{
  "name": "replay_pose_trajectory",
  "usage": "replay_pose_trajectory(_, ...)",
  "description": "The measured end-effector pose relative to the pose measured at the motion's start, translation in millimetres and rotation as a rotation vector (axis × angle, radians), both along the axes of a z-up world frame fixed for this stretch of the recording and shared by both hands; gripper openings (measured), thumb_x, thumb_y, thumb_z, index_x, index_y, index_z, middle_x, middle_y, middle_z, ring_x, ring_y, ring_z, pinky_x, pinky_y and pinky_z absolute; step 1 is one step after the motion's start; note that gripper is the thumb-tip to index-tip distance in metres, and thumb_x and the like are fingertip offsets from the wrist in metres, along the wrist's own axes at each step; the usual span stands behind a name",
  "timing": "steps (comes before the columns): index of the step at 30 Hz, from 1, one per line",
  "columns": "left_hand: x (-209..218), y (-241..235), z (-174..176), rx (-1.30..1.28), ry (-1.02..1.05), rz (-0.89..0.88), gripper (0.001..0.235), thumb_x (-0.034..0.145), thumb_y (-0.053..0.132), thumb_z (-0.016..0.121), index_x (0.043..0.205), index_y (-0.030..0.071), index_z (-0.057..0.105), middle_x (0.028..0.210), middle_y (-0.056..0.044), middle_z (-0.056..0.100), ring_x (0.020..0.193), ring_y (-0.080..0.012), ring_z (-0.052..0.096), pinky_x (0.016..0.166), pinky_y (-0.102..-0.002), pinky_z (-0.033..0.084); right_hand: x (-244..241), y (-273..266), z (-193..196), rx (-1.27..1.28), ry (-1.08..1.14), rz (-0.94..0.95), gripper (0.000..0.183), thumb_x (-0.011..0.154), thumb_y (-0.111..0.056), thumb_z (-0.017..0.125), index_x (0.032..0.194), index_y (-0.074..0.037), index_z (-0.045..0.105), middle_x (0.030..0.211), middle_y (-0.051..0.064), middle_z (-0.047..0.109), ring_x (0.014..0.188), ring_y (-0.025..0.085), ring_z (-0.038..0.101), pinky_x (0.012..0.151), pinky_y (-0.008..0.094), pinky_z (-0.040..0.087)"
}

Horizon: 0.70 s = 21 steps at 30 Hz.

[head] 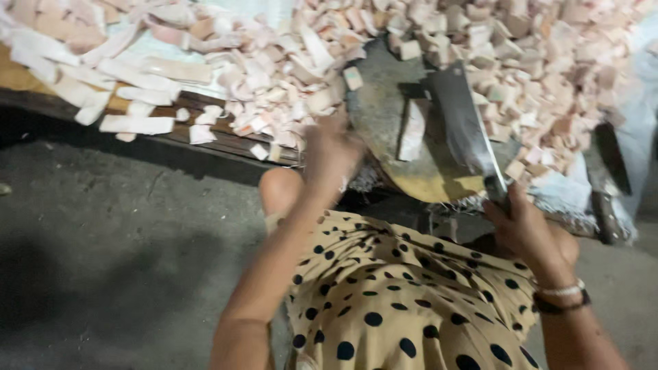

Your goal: The person chops strips of fat into smaller pieces on a wooden cutting board using a cleaver.

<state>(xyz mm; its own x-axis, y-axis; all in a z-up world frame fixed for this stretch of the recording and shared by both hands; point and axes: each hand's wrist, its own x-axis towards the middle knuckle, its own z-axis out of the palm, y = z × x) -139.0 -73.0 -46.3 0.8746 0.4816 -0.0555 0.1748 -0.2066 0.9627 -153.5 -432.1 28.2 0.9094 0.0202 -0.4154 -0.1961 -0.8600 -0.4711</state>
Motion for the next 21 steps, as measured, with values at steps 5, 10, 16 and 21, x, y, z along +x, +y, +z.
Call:
replay_pose_trajectory(5, 39.5, -102.5, 19.9, 0.813, 0.078, -0.33, 0.072, 0.072, 0.045, 0.084, 0.123, -0.002, 0.065, 0.127, -0.021, 0.061, 0.119, -0.044, 0.053, 0.097, -0.059, 0.046, -5.3, -8.6, -2.4, -0.034, -0.151, 0.096, 0.025, 0.101, -0.024, 0.061, 0.109, -0.004, 0.048, 0.071, 0.017, 0.068, 0.057, 0.03, 0.066, 0.05, 0.044, 0.05)
replay_pose_trajectory(10, 52.6, -105.3, 11.4, 0.845, 0.18, -0.429, 0.054, 0.075, 0.027, 0.081, 0.124, 0.009, 0.068, 0.128, -0.012, 0.061, 0.123, -0.0359, 0.053, 0.103, -0.056, 0.043, -0.7, -12.4, 0.0, 0.013, -0.436, 0.249, 0.027, 0.098, -0.021, 0.067, 0.103, -0.001, 0.05, 0.078, 0.026, 0.063, 0.069, 0.048, 0.063, 0.058, 0.053, 0.047)
replay_pose_trajectory(16, 49.9, -93.9, -5.4, 0.777, -0.086, -0.463, 0.05, 0.075, 0.013, 0.077, 0.124, 0.015, 0.07, 0.124, -0.01, 0.064, 0.114, -0.04, 0.053, 0.098, -0.051, 0.049, 0.8, 1.1, 23.6, 0.142, -0.115, 0.016, 0.025, 0.098, -0.024, 0.065, 0.104, -0.004, 0.05, 0.073, 0.025, 0.063, 0.059, 0.046, 0.063, 0.054, 0.053, 0.048)
replay_pose_trajectory(21, 48.3, -98.1, -5.4, 0.792, 0.036, -0.415, 0.055, 0.077, 0.017, 0.079, 0.131, 0.014, 0.065, 0.12, -0.009, 0.065, 0.115, -0.0375, 0.055, 0.098, -0.054, 0.046, -23.5, 13.4, 60.6, -0.044, -0.373, 0.106, 0.03, 0.1, -0.023, 0.066, 0.116, -0.004, 0.048, 0.075, 0.025, 0.066, 0.064, 0.045, 0.064, 0.054, 0.051, 0.048)
